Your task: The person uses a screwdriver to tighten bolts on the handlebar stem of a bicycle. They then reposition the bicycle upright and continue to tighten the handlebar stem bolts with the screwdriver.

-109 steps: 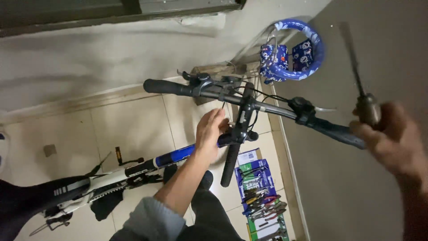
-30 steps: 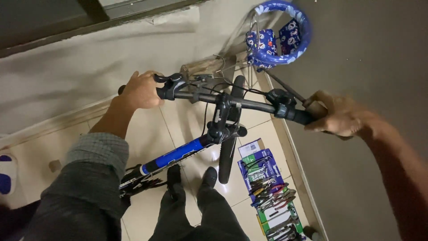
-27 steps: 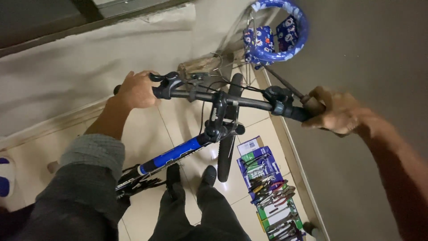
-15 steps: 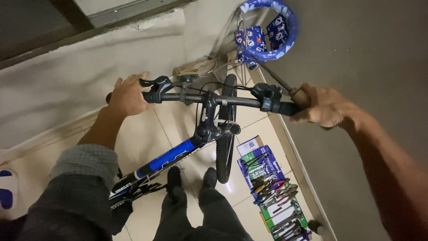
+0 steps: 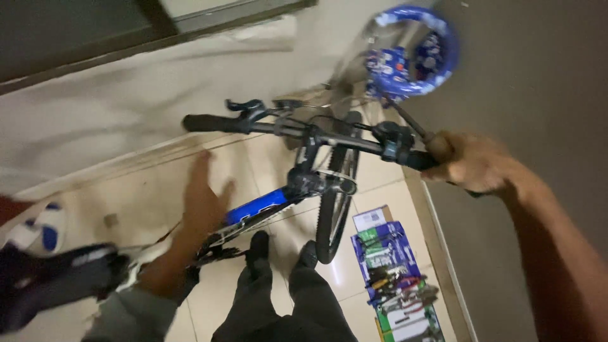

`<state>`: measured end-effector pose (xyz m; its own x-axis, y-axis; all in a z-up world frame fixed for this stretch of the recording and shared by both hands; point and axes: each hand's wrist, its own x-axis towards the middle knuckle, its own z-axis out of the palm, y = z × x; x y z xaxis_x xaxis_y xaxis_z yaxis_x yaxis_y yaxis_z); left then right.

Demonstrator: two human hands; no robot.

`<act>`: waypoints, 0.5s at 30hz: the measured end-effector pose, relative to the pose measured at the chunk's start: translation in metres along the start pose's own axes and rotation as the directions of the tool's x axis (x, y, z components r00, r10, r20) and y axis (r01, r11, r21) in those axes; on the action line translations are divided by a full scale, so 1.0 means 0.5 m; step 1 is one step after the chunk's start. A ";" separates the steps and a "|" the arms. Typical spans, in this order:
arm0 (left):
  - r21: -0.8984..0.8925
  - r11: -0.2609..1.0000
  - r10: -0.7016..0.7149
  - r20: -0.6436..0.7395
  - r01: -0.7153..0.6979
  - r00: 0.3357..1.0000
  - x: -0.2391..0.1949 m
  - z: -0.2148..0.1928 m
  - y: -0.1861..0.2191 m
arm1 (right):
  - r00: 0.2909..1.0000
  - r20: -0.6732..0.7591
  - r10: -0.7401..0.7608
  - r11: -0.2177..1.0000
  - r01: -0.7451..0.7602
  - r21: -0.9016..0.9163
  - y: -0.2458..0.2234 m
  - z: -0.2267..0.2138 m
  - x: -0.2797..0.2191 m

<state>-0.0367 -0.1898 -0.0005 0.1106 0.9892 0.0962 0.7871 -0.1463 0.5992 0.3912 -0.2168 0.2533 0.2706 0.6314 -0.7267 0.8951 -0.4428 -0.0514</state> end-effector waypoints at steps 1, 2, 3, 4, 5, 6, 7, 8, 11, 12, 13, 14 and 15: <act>-0.080 0.996 -0.034 0.055 0.038 0.998 -0.057 -0.002 0.013 | 1.000 -0.009 -0.028 0.999 0.029 0.029 0.001 0.002 -0.003; -0.160 0.984 -0.060 0.108 0.077 0.992 -0.111 -0.001 0.026 | 0.998 -0.019 -0.056 0.997 0.057 0.057 0.000 0.004 -0.007; -0.147 0.984 -0.085 0.084 0.097 0.993 -0.162 -0.014 0.039 | 0.996 -0.016 -0.089 0.995 0.090 0.041 -0.001 0.008 -0.003; -0.151 0.968 -0.170 0.189 0.200 0.967 -0.213 -0.019 0.059 | 0.998 -0.037 -0.057 0.997 0.059 0.055 0.004 0.011 -0.003; -0.147 0.942 -0.249 0.291 0.301 0.924 -0.263 -0.023 0.080 | 0.998 -0.059 -0.025 0.997 0.029 0.069 0.007 0.014 -0.003; -0.148 0.937 -0.269 0.274 0.317 0.923 -0.309 -0.008 0.061 | 0.997 -0.058 -0.046 0.997 0.049 0.051 0.015 0.020 0.004; -0.063 0.907 -0.371 0.349 0.417 0.861 -0.354 0.008 0.042 | 0.992 -0.115 -0.057 0.998 0.054 -0.023 0.022 0.026 0.011; 0.030 0.864 -0.468 0.414 0.502 0.781 -0.399 0.023 0.023 | 0.982 -0.173 -0.072 0.994 0.056 -0.093 0.028 0.034 0.018; 0.150 0.730 -0.629 0.528 0.666 0.571 -0.439 -0.031 0.070 | 0.961 -0.274 -0.025 0.993 0.056 0.105 0.022 0.047 -0.003; 0.144 0.728 -0.630 0.526 0.671 0.571 -0.455 -0.026 0.055 | 0.961 -0.276 -0.029 0.993 0.058 0.098 0.023 0.053 -0.004; 0.134 0.775 -0.581 0.534 0.617 0.614 -0.472 -0.022 0.038 | 0.944 -0.330 -0.014 0.987 0.066 0.146 0.024 0.060 -0.006; 0.122 0.819 -0.527 0.544 0.560 0.652 -0.490 -0.016 0.021 | 0.925 -0.380 0.006 0.979 0.072 0.192 0.026 0.068 -0.009; 0.116 0.817 -0.527 0.545 0.564 0.652 -0.462 -0.069 0.065 | 0.924 -0.382 0.005 0.980 0.071 0.185 0.049 0.087 0.001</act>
<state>-0.0574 -0.4235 0.0242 -0.0120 0.7268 -0.6867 0.7762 0.4397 0.4519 0.3980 -0.2552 0.2219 0.3894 0.8245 -0.4106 0.8313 -0.5065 -0.2289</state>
